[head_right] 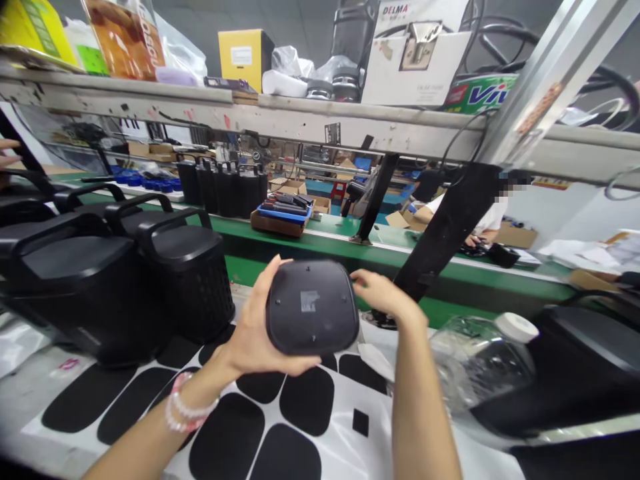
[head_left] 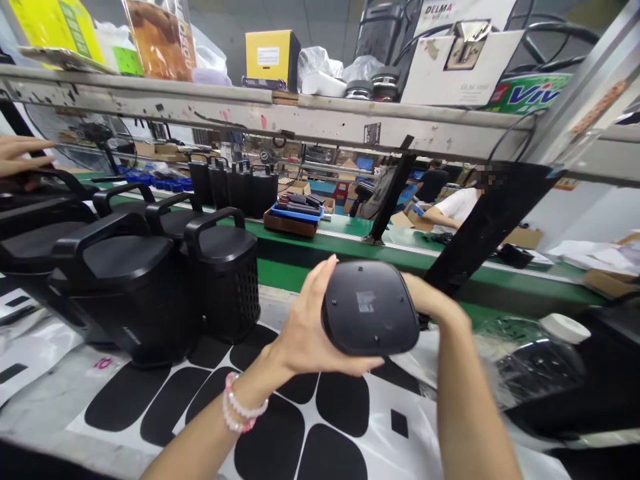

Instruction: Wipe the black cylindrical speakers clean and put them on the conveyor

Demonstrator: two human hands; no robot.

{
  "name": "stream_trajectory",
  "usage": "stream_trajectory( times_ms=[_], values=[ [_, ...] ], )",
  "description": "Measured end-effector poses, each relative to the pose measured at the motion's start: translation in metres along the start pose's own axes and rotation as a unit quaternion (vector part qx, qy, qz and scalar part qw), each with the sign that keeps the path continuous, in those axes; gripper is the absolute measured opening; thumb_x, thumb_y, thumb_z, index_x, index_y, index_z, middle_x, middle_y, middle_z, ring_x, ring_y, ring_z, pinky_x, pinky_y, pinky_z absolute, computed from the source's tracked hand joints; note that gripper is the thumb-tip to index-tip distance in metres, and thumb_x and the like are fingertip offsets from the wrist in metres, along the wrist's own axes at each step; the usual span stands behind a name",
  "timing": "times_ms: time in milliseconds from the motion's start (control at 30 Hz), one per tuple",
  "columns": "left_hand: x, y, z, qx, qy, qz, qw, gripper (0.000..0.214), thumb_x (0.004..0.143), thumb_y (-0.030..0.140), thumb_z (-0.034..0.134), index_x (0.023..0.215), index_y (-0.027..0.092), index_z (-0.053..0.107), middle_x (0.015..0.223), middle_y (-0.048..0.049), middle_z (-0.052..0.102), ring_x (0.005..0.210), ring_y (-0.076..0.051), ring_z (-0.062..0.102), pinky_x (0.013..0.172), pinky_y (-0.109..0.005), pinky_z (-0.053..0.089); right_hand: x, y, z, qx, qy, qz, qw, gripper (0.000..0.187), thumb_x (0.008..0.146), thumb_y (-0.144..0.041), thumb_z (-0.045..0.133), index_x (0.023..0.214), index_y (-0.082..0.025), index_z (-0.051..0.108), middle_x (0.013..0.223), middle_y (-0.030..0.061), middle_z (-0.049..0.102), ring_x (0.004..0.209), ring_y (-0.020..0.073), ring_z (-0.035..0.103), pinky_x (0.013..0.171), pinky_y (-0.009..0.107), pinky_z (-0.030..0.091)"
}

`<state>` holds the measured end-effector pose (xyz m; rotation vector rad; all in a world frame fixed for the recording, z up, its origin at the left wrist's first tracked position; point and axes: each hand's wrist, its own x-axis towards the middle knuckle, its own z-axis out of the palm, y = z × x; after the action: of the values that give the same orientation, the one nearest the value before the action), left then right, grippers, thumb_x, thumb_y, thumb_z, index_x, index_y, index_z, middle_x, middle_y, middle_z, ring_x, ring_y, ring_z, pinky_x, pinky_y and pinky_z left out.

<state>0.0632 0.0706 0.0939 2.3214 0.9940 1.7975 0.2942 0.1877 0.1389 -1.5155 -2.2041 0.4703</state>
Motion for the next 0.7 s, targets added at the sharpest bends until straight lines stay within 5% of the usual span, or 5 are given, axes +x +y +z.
stream_trajectory(
  times_ms=[100,200,400,533,700],
  values=[
    [0.013,-0.009,-0.005,0.004,0.04,-0.06,0.997,0.122,0.059,0.054,0.086,0.154,0.022,0.016,0.146,-0.019,0.042,0.134,-0.036,0.047,0.109,-0.052,0.043,-0.009,-0.008,-0.048,-0.066,0.04,0.066,0.995,0.018,0.087,-0.024,0.062,0.096,-0.013,0.072,0.096,0.0138,0.073,0.087,0.029,0.067,0.086,0.044,0.049],
    [0.015,-0.019,-0.011,0.002,0.08,-0.102,0.992,0.117,0.058,0.055,0.085,0.152,0.022,0.023,0.145,-0.0167,0.043,0.132,-0.034,0.047,0.111,-0.05,0.039,-0.054,-0.021,-0.049,-0.155,0.045,0.045,0.986,0.027,0.088,-0.04,0.059,0.096,-0.018,0.071,0.088,0.0116,0.073,0.073,0.0266,0.067,0.072,0.04,0.048],
    [0.0,-0.032,-0.025,0.049,0.151,-0.11,0.981,0.104,0.063,0.059,0.081,0.147,0.019,0.035,0.144,-0.0141,0.045,0.136,-0.033,0.042,0.115,-0.047,0.033,-0.183,-0.041,0.091,-0.062,-0.172,0.001,0.983,0.018,0.083,-0.029,0.067,0.098,-0.021,0.068,0.094,0.0087,0.072,0.087,0.0274,0.069,0.075,0.036,0.052],
    [-0.003,-0.038,-0.031,0.051,0.18,-0.124,0.974,0.099,0.063,0.063,0.079,0.143,0.02,0.039,0.142,-0.0122,0.047,0.136,-0.032,0.042,0.117,-0.045,0.032,-0.218,-0.037,0.166,-0.057,-0.112,0.064,0.99,0.039,0.069,-0.026,0.081,0.104,-0.018,0.065,0.106,0.0121,0.065,0.099,0.0317,0.063,0.082,0.044,0.053],
    [-0.003,-0.042,-0.033,0.026,0.209,-0.165,0.964,0.097,0.065,0.059,0.08,0.143,0.018,0.039,0.144,-0.0139,0.044,0.135,-0.03,0.044,0.115,-0.042,0.035,-0.217,-0.04,0.184,-0.062,-0.003,0.124,0.99,0.05,0.061,-0.016,0.084,0.106,-0.015,0.061,0.102,0.0114,0.062,0.097,0.0317,0.06,0.081,0.045,0.052]
  ],
)
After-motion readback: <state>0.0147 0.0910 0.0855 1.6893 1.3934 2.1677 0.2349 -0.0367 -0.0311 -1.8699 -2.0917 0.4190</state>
